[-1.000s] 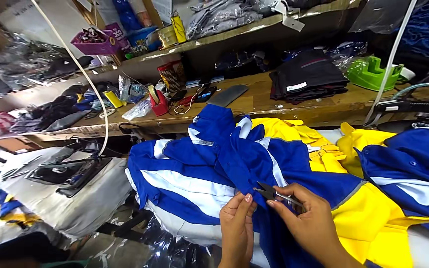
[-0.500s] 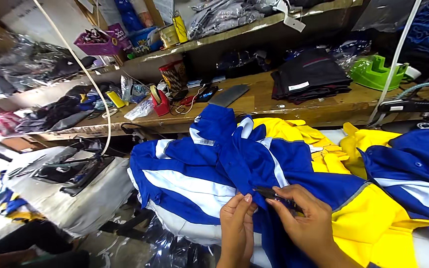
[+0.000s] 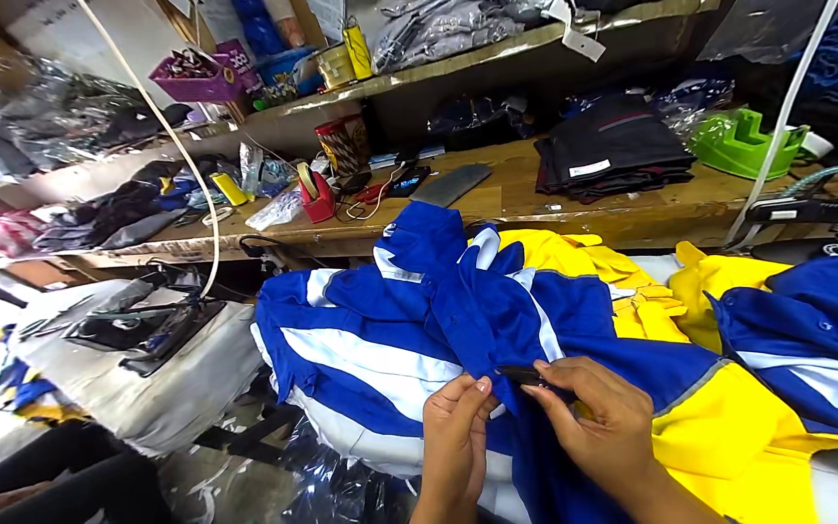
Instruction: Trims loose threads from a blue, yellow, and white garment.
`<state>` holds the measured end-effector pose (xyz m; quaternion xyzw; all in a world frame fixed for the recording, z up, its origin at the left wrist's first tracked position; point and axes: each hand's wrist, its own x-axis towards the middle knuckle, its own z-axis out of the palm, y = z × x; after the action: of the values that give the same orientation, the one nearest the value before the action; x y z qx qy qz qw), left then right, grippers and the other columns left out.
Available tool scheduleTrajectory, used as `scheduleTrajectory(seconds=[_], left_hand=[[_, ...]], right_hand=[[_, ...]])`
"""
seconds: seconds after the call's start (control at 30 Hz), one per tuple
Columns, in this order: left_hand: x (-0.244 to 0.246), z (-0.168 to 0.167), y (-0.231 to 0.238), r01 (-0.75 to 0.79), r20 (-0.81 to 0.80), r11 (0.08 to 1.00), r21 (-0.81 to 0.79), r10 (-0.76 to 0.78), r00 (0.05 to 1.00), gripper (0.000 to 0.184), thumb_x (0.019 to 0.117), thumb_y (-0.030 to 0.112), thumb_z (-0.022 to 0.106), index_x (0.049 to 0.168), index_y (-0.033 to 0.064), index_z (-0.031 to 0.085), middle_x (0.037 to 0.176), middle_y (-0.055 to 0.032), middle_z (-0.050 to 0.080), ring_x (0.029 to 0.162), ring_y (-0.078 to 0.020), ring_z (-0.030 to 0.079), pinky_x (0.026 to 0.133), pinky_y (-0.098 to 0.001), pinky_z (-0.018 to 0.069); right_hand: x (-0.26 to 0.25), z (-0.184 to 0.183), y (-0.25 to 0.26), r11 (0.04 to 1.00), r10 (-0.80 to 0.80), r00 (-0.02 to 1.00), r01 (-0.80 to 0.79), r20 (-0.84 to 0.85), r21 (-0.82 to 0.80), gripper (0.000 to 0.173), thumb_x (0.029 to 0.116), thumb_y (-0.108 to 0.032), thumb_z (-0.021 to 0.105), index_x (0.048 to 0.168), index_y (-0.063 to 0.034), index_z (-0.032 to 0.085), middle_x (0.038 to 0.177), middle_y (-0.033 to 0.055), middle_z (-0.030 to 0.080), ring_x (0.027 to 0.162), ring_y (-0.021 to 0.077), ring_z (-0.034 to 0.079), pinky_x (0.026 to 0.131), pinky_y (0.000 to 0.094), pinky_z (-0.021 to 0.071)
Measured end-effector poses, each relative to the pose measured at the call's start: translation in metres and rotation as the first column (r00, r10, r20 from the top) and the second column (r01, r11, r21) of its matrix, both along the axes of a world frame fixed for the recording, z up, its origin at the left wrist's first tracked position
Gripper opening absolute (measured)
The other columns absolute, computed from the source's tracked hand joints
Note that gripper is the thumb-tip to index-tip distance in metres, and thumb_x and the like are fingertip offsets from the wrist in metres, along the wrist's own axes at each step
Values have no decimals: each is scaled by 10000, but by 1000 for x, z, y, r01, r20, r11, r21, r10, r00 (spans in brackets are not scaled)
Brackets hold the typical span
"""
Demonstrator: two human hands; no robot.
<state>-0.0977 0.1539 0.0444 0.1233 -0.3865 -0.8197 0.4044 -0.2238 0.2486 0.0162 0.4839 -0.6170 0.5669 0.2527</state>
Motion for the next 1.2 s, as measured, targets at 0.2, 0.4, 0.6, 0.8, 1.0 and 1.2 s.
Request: scheduleTrajectory(seconds=[0.2,0.4,0.6,0.8,1.0,1.2], left_hand=[[0,-1,-2,16,-2,1000,16,-15,1000,167,942,-41,583,882,-37,739,860,-125,751,792,-136,741,803,-281,615],[1,0,-4,5,20,1000,-8,-5,1000,170,939,-44,576,875,-33,733,838,-115,744,769,-122,731,781,-266,611],[3,5,-4,1,48,999,-43,1,999,182,928,-58,575,845,-20,732,808,-102,742,744,-111,728,770,-257,611],[3,5,-4,-46,88,980,-192,64,994,193,918,-46,592,815,7,746,771,-57,732,717,-69,700,749,-230,595],[4,4,-7,-38,91,967,-254,63,994,175,916,-37,608,837,4,758,800,-48,733,745,-62,694,762,-222,587],[5,5,-6,-25,90,978,-209,44,995,188,923,-48,587,849,-7,754,808,-66,742,754,-81,711,779,-242,597]], right_hand=[[-1,-2,0,999,43,999,-43,33,4,199,963,-254,693,963,-67,761,890,41,739,858,58,685,754,171,542],[-2,-1,3,997,65,996,-67,65,36,214,951,-268,699,995,-69,763,930,37,745,882,39,680,772,154,537],[-1,4,1,991,128,986,-132,106,29,207,941,-269,712,978,-71,755,923,31,738,845,10,660,712,119,513],[-1,7,3,998,36,999,-36,-11,55,223,975,-276,679,991,-74,772,916,45,751,873,79,693,764,195,544],[-1,8,3,998,-11,998,15,-69,58,217,989,-260,661,948,-78,772,883,43,753,823,94,695,706,216,538],[-3,5,2,996,60,998,-60,5,60,210,974,-266,678,961,-75,767,894,42,746,847,69,691,743,190,546]])
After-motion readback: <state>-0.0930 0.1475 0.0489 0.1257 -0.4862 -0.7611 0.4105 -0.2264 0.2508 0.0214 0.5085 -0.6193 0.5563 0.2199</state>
